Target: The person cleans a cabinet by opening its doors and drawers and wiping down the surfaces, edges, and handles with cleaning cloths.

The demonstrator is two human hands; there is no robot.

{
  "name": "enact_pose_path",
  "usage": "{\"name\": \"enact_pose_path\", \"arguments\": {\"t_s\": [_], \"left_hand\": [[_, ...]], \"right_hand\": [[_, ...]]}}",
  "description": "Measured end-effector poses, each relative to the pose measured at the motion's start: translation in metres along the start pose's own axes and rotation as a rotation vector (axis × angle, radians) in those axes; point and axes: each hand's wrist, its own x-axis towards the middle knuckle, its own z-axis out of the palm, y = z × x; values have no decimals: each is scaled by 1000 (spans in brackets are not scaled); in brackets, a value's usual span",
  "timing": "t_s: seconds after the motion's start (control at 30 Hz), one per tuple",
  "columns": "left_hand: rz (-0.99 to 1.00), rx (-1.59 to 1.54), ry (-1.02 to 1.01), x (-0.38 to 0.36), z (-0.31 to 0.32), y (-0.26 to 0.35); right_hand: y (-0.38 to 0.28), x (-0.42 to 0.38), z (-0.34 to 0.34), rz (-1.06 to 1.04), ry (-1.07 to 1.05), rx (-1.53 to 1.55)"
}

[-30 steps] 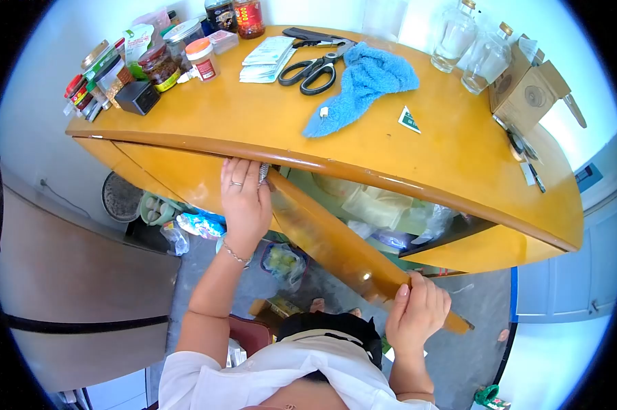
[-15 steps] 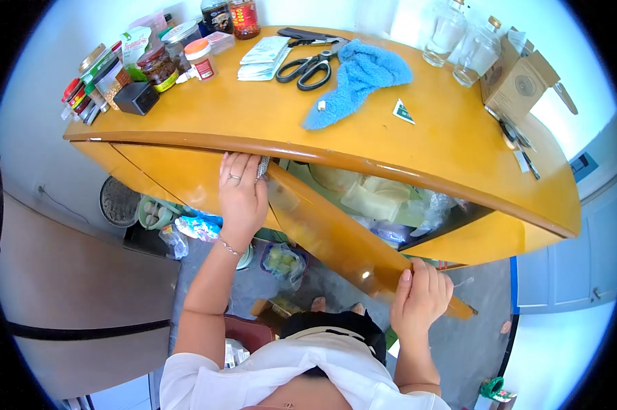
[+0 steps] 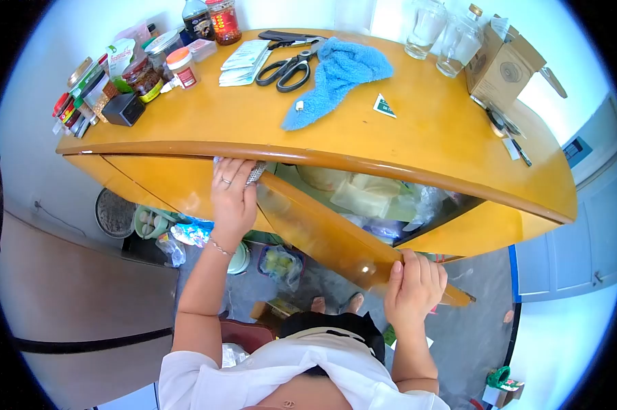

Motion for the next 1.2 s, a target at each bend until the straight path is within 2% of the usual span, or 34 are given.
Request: {"name": "enact_pose_path", "arguments": {"t_s": [0.07, 0.17, 0.2, 0.23, 0.37, 0.43, 0.5, 0.6, 0.67, 0.7, 0.77, 0.8, 0.87, 0.93, 1.03, 1.07, 1.2], "left_hand": [[-53, -63, -9, -4, 3, 7], [81, -424, -85, -21, 20, 68], [63, -322, -189, -25, 15, 94], [57, -335, -187, -29, 18, 108], [116, -242, -203, -30, 13, 83], [-60, -89, -170, -21, 5, 43], [-59, 149, -60, -9, -7, -2], [-36, 135, -41, -13, 4, 11], [5, -184, -97, -21, 17, 49], [74, -258, -98, -25, 22, 73], [83, -318, -198, -29, 22, 117], [91, -332, -197, -31, 22, 120], [130, -299, -177, -31, 21, 118], [184, -195, -137, -29, 18, 91], [48, 52, 41, -20, 14, 18], [-29, 98, 24, -13, 8, 9], [16, -52, 13, -26, 23, 56]], "right_hand": [[0, 2, 1, -4, 3, 0], [-1, 4, 1, 11, -8, 13], [-1, 4, 1, 6, -5, 11], [0, 4, 2, 2, -2, 8], [2, 4, 0, -14, -8, 26], [4, 4, 0, -27, -10, 23], [4, 4, 1, -26, 4, 23], [5, 3, 1, -25, 9, 25], [5, 3, 1, -18, 6, 37], [5, 4, 1, -19, 5, 36], [5, 3, 0, -19, 3, 35], [5, 3, -1, -18, 2, 39], [4, 2, -2, -19, 1, 40], [6, 2, -2, -26, -9, 43], [9, 3, -2, -28, -20, 61], [10, 3, -2, -25, -23, 67], [8, 4, 0, -24, -4, 55]]}}
